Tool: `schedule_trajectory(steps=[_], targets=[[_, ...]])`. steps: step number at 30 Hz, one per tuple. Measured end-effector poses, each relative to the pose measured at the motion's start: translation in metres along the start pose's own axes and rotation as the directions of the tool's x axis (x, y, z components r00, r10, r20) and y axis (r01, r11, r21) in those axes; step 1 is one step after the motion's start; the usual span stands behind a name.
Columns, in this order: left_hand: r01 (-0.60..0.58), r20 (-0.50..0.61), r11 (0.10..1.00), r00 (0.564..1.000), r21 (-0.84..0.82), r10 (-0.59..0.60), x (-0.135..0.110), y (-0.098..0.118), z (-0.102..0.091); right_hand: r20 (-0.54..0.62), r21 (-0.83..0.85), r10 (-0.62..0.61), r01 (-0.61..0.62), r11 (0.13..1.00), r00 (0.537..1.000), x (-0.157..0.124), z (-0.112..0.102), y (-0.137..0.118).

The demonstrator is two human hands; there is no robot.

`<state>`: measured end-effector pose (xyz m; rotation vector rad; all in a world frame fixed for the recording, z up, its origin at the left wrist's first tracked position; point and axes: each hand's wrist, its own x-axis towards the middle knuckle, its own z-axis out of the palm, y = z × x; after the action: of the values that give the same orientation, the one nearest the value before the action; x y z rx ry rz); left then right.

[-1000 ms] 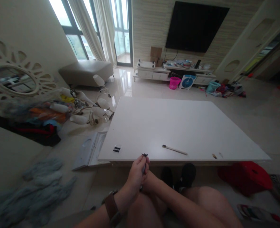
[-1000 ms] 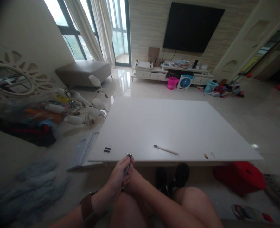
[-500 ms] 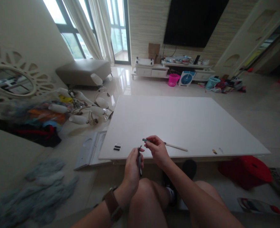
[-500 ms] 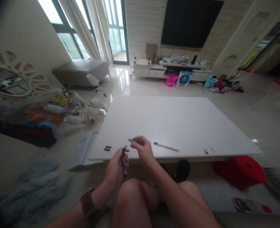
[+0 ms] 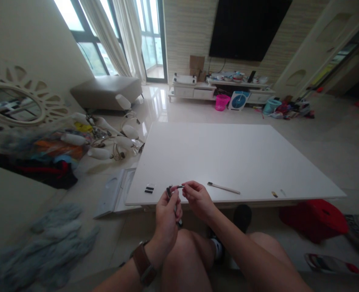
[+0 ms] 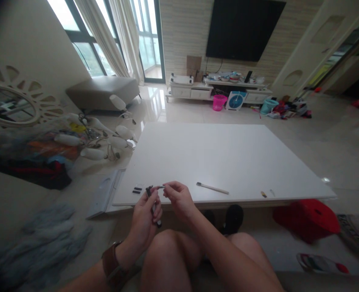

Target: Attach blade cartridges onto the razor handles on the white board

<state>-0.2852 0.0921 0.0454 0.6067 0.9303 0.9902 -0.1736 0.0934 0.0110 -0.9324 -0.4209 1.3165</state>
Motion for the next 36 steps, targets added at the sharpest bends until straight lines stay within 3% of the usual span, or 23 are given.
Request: schedule_trajectory(steps=[7, 13, 19, 26, 31, 36], targets=[[-0.024, -0.034, 0.998, 0.999, 0.066, 0.027, -0.001, 0.0, -0.001, 0.125, -0.132, -0.01, 0.027, 0.991, 0.992, -0.006, 0.002, 0.002], [-0.022, -0.113, 0.996, 0.993, 0.081, 0.031, 0.001, -0.001, -0.002, 0.123, -0.229, -0.015, 0.043, 0.972, 0.992, -0.005, -0.004, 0.0], [-0.011, -0.086, 0.994, 0.996, 0.109, 0.02, 0.003, -0.002, -0.005, 0.164, -0.297, -0.015, 0.064, 0.953, 0.986, -0.002, -0.009, -0.003], [0.017, -0.097, 1.0, 0.995, -0.012, -0.018, -0.001, 0.0, -0.004, 0.012, -0.241, -0.105, 0.105, 0.965, 0.994, 0.005, -0.016, 0.001], [0.063, -0.067, 0.995, 0.995, -0.073, -0.068, -0.004, -0.002, -0.002, -0.062, -0.191, -0.072, 0.059, 0.98, 0.996, 0.006, -0.011, 0.001], [0.076, -0.052, 0.996, 0.996, -0.055, -0.078, -0.002, -0.006, -0.003, -0.059, -0.127, -0.074, 0.066, 0.99, 0.996, 0.005, -0.008, 0.002]])
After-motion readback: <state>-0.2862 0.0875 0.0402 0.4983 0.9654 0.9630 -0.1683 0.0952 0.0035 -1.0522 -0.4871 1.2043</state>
